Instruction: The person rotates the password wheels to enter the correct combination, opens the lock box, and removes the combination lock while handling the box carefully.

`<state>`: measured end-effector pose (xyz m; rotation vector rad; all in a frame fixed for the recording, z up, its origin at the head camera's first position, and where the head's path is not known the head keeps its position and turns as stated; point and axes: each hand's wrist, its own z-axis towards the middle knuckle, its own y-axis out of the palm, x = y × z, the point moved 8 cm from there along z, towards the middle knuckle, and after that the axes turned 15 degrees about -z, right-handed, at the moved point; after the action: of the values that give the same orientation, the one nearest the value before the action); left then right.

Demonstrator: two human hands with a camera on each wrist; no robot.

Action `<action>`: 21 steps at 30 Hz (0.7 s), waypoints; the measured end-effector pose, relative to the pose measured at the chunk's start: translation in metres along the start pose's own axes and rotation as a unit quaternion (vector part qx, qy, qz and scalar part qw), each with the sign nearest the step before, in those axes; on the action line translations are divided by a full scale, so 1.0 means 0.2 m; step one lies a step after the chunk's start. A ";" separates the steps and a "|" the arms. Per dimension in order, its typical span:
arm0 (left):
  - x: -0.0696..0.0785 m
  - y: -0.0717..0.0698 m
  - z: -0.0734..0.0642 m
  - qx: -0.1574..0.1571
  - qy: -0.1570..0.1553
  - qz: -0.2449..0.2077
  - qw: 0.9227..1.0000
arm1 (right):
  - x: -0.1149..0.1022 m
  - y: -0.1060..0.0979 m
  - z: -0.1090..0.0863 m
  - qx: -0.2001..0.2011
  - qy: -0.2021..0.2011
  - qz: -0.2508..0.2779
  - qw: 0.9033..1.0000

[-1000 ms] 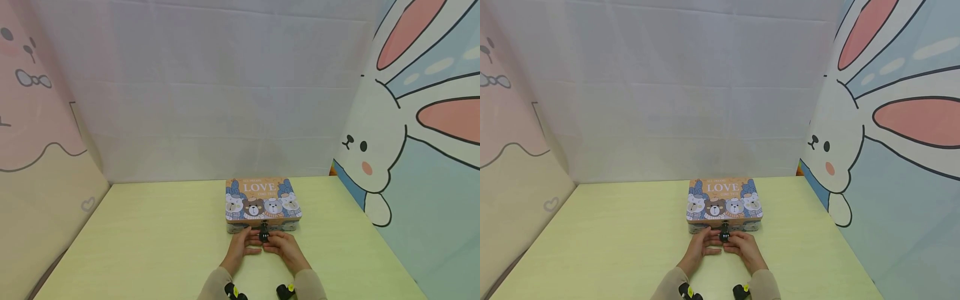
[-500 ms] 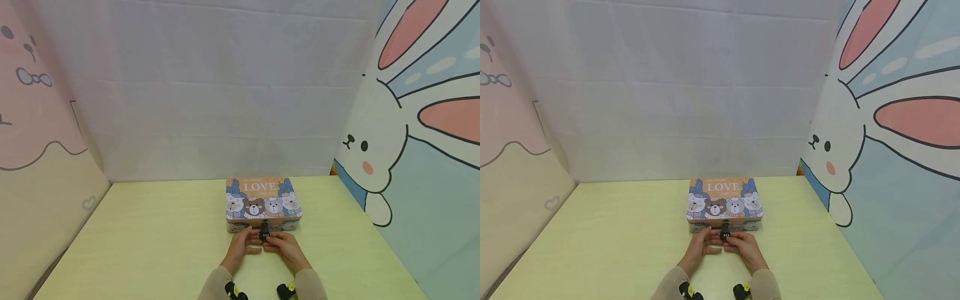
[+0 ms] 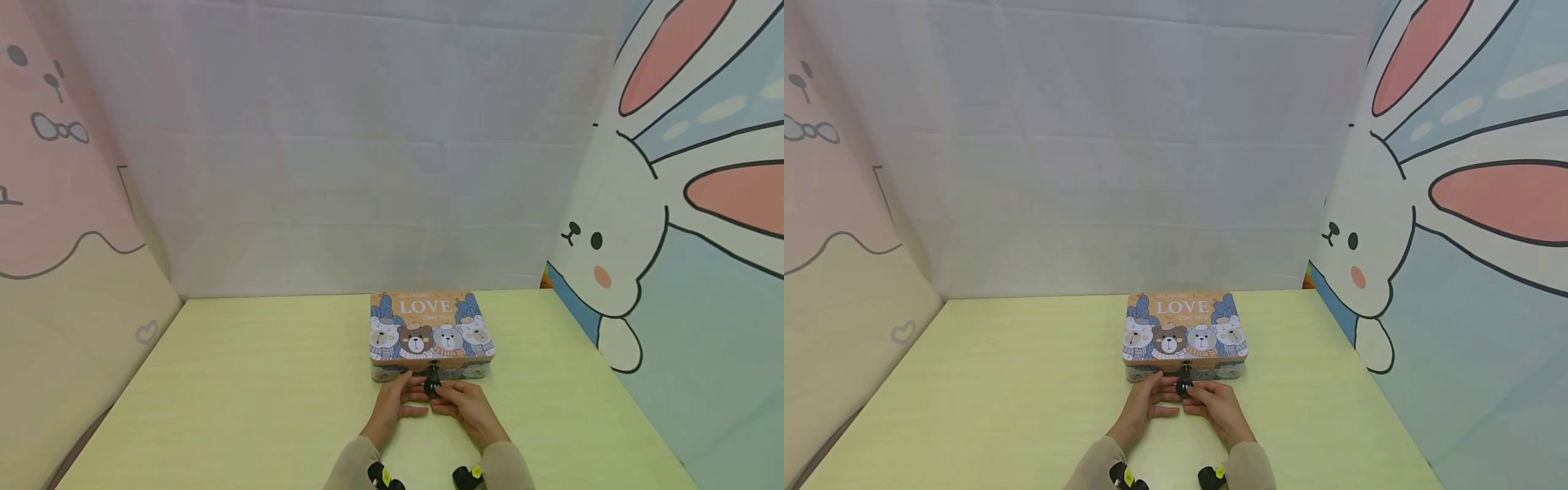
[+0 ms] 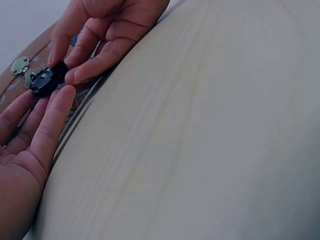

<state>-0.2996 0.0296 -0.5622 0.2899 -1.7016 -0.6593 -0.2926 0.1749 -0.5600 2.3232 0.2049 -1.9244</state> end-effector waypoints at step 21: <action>0.01 0.01 -0.01 -0.007 -0.010 0.002 1.000 | 0.00 0.00 -0.01 0.010 0.016 0.015 1.000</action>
<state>-0.2981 0.0300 -0.5603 0.2700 -1.7161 -0.6737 -0.2915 0.1761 -0.5597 2.3571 0.1545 -1.8856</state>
